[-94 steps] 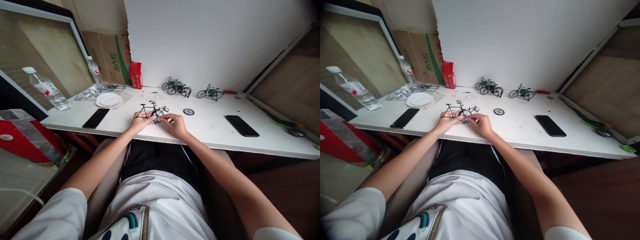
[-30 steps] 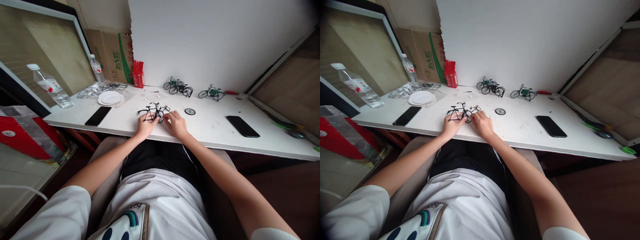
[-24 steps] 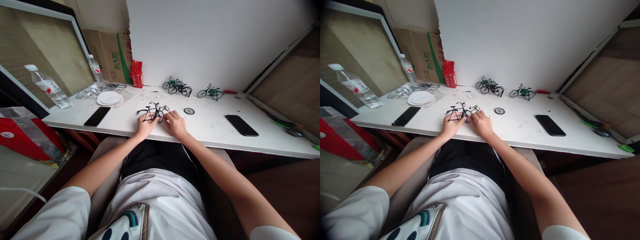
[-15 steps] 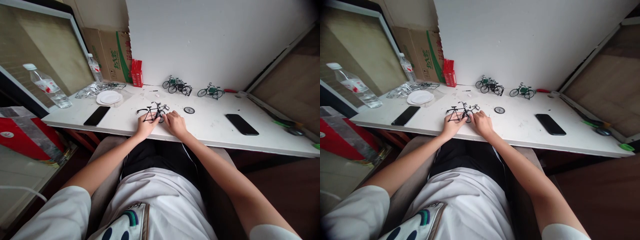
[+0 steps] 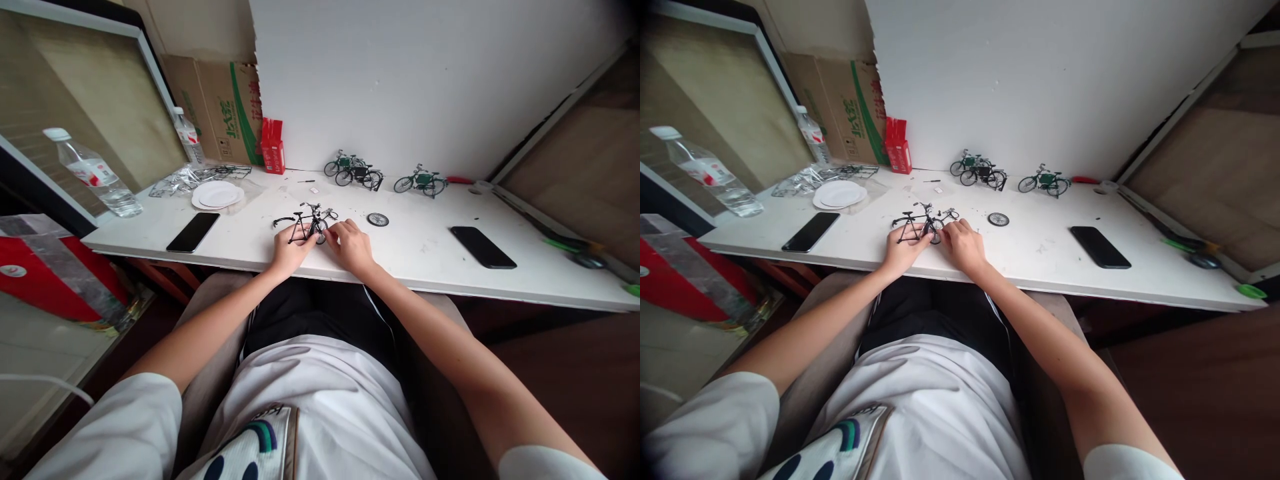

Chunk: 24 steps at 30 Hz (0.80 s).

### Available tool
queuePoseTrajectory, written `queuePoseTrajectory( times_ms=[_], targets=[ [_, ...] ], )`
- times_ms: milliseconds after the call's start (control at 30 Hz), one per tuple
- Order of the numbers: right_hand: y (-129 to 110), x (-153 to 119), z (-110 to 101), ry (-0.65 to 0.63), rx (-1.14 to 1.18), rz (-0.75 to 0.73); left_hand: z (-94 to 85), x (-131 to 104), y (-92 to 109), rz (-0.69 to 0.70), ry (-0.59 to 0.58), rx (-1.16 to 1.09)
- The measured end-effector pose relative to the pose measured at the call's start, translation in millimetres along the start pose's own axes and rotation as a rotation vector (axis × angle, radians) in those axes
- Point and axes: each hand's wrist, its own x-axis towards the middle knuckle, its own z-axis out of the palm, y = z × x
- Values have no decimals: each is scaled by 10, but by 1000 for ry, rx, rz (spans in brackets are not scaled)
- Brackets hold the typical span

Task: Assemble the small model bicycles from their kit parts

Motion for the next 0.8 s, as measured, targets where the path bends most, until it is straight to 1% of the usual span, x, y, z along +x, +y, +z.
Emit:
queuePoseTrajectory(
  times_ms=[133, 233, 367, 467, 633, 800],
  targets=[
    [-2, 4, 8, -6, -57, 53, 4, -12, 26, -6, -53, -18],
    [-21, 1, -24, -13, -54, 84, 4, -12, 24, -5, -54, -22],
    [-57, -11, -92, 8, 35, 48, -1, 11, -10, -16, 3, -15],
    [-62, -12, -98, 11, 66, 0, -5, 27, -24, -23, 22, -15],
    [-23, -1, -32, -9, 34, 9, -3, 15, 7, -12, 10, -29],
    [-16, -2, -20, -42, -37, 54, 7, -18, 37, -16, -43, -19]
  ],
)
